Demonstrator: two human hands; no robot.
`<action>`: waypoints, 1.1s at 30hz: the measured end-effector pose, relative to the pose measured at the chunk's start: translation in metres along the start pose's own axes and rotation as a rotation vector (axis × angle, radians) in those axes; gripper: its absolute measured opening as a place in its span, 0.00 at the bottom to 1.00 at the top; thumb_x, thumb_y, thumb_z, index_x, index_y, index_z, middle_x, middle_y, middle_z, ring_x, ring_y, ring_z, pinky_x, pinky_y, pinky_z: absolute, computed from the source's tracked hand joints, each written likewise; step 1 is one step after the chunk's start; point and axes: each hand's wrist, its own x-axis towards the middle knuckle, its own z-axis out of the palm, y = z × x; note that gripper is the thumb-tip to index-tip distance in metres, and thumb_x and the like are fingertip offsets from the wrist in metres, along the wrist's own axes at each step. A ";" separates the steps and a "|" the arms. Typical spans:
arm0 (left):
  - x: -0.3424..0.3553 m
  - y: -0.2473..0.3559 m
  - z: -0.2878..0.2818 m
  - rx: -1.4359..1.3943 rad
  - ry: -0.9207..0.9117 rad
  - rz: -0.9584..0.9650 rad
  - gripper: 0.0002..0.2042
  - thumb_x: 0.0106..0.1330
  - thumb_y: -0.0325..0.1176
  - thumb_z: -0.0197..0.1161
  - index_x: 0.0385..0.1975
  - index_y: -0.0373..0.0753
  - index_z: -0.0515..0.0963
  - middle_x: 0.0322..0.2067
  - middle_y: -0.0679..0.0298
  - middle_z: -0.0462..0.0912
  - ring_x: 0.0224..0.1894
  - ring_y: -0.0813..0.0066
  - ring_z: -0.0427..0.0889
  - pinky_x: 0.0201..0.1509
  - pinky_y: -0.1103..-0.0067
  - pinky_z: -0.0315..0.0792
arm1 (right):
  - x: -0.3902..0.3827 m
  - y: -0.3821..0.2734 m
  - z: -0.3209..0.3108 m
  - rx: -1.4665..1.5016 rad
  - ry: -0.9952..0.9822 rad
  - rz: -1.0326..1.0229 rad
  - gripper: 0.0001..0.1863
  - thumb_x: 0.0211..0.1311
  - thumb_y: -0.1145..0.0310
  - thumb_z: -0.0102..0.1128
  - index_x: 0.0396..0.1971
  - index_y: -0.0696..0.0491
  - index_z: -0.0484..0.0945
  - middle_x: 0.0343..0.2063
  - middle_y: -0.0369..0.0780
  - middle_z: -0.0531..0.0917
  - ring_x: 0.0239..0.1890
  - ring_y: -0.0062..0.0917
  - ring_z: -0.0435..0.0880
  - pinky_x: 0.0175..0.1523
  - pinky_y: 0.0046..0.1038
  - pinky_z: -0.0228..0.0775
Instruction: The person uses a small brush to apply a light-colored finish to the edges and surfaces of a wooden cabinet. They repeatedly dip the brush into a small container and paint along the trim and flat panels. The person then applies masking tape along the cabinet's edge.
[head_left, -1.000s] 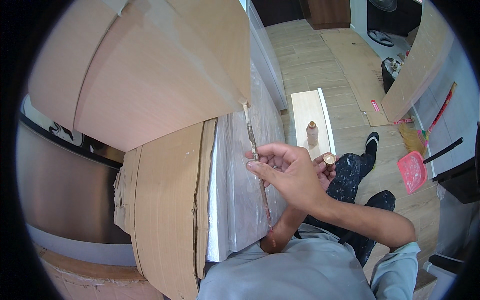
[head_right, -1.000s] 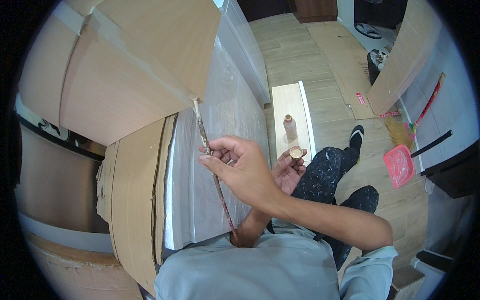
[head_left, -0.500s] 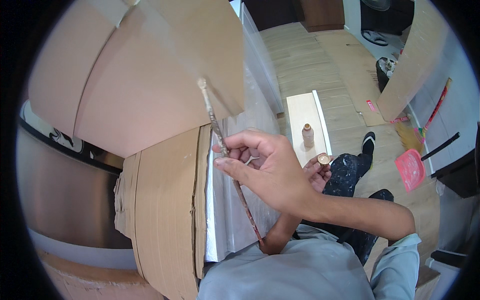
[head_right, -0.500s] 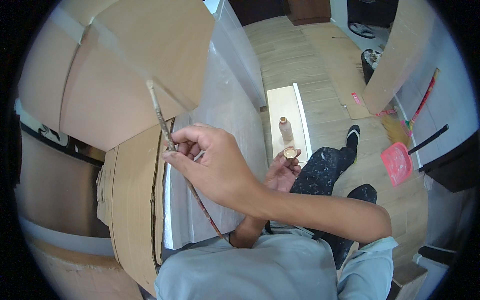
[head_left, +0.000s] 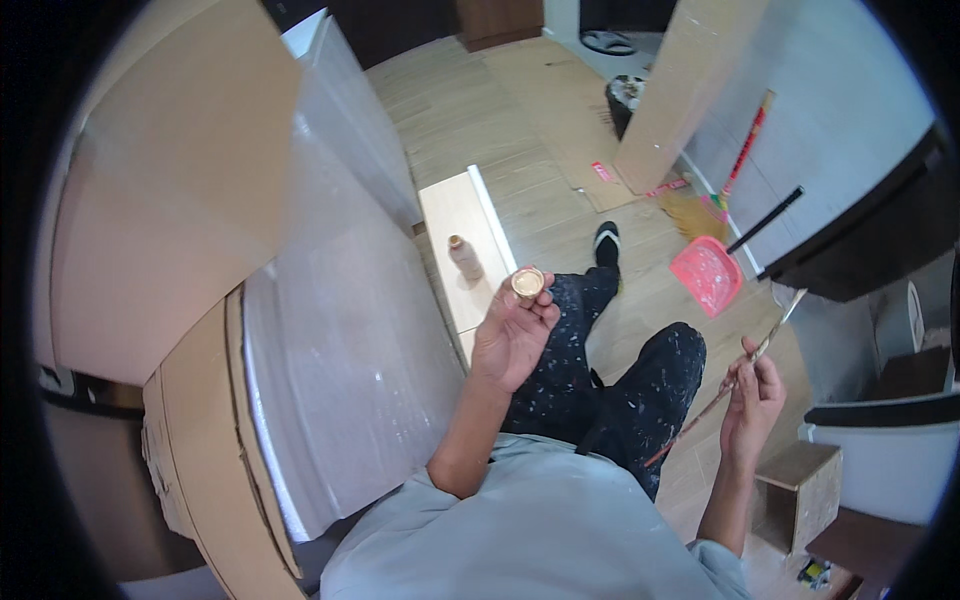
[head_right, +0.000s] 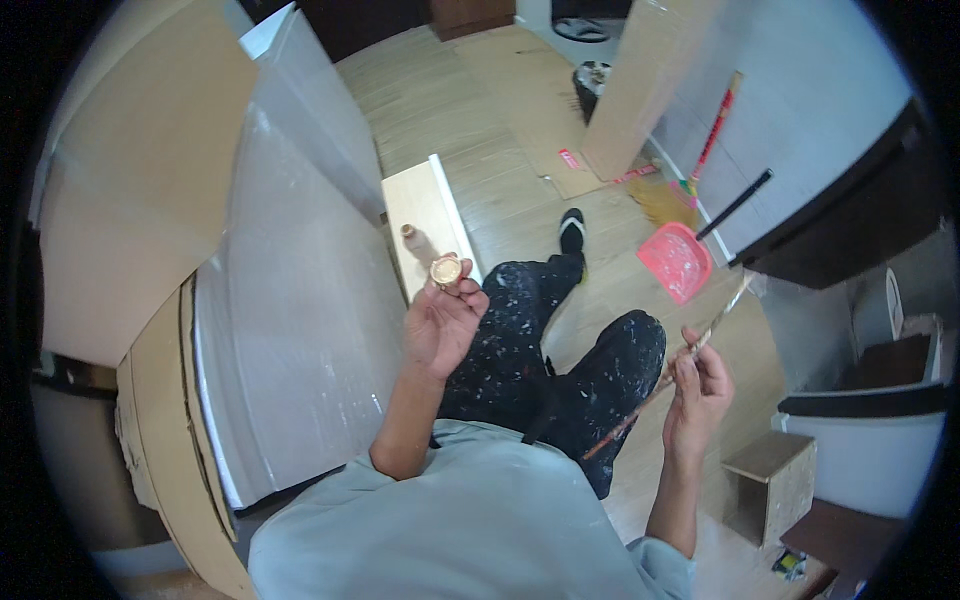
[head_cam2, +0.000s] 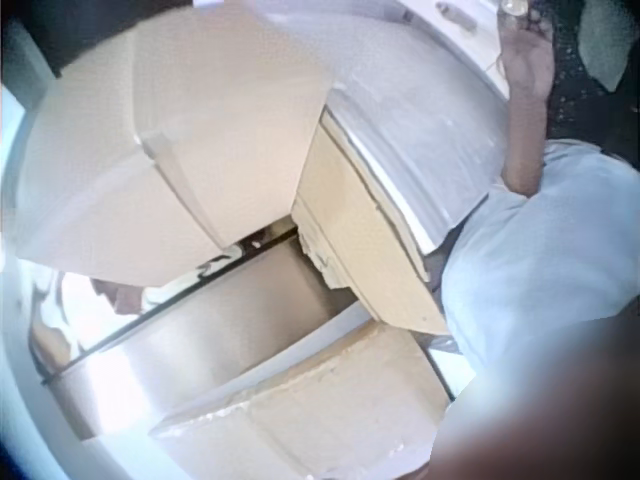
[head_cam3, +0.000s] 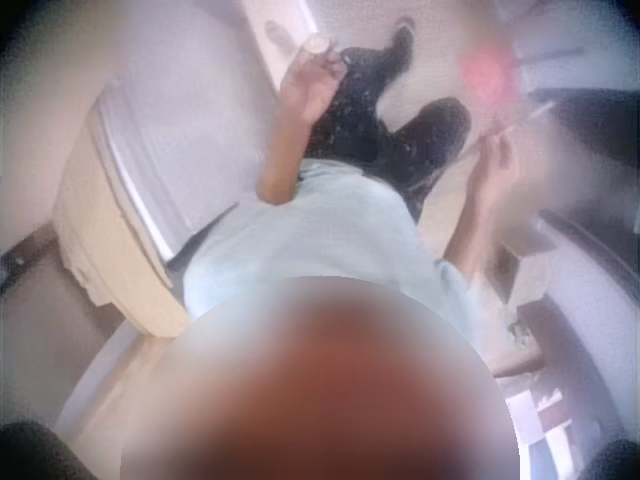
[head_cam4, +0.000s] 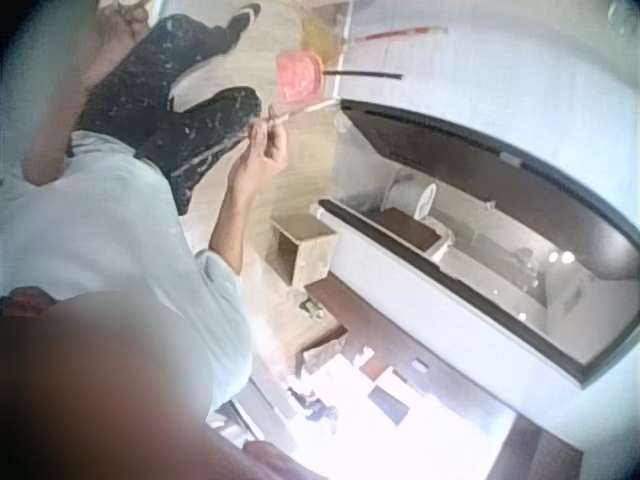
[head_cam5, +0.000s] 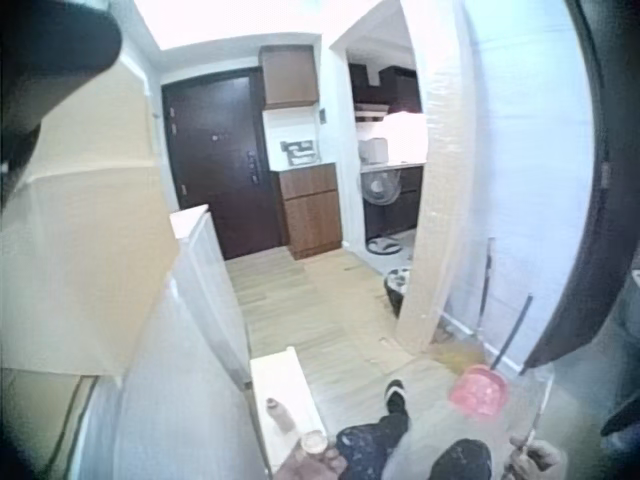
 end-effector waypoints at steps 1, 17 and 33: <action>0.008 -0.005 0.009 0.022 -0.039 -0.018 0.18 0.68 0.36 0.64 0.56 0.38 0.76 0.52 0.53 0.80 0.46 0.72 0.79 0.54 0.75 0.72 | -0.007 0.010 -0.023 -0.049 0.074 0.028 0.20 0.68 0.73 0.61 0.57 0.64 0.75 0.31 0.35 0.79 0.33 0.16 0.76 0.37 0.19 0.70; 0.120 -0.056 0.261 0.323 -0.594 -0.403 0.19 0.66 0.36 0.67 0.55 0.42 0.74 0.52 0.59 0.81 0.47 0.77 0.79 0.51 0.78 0.74 | -0.057 0.099 -0.072 0.070 0.159 -0.031 0.06 0.72 0.75 0.55 0.42 0.53 0.67 0.31 0.32 0.72 0.29 0.11 0.69 0.34 0.15 0.63; 0.319 -0.223 0.125 0.183 -0.394 -0.826 0.24 0.62 0.39 0.69 0.57 0.42 0.73 0.54 0.54 0.76 0.50 0.67 0.76 0.56 0.69 0.70 | 0.136 0.136 -0.101 -0.078 -0.022 0.508 0.06 0.69 0.73 0.59 0.42 0.56 0.76 0.28 0.31 0.76 0.30 0.13 0.74 0.34 0.18 0.69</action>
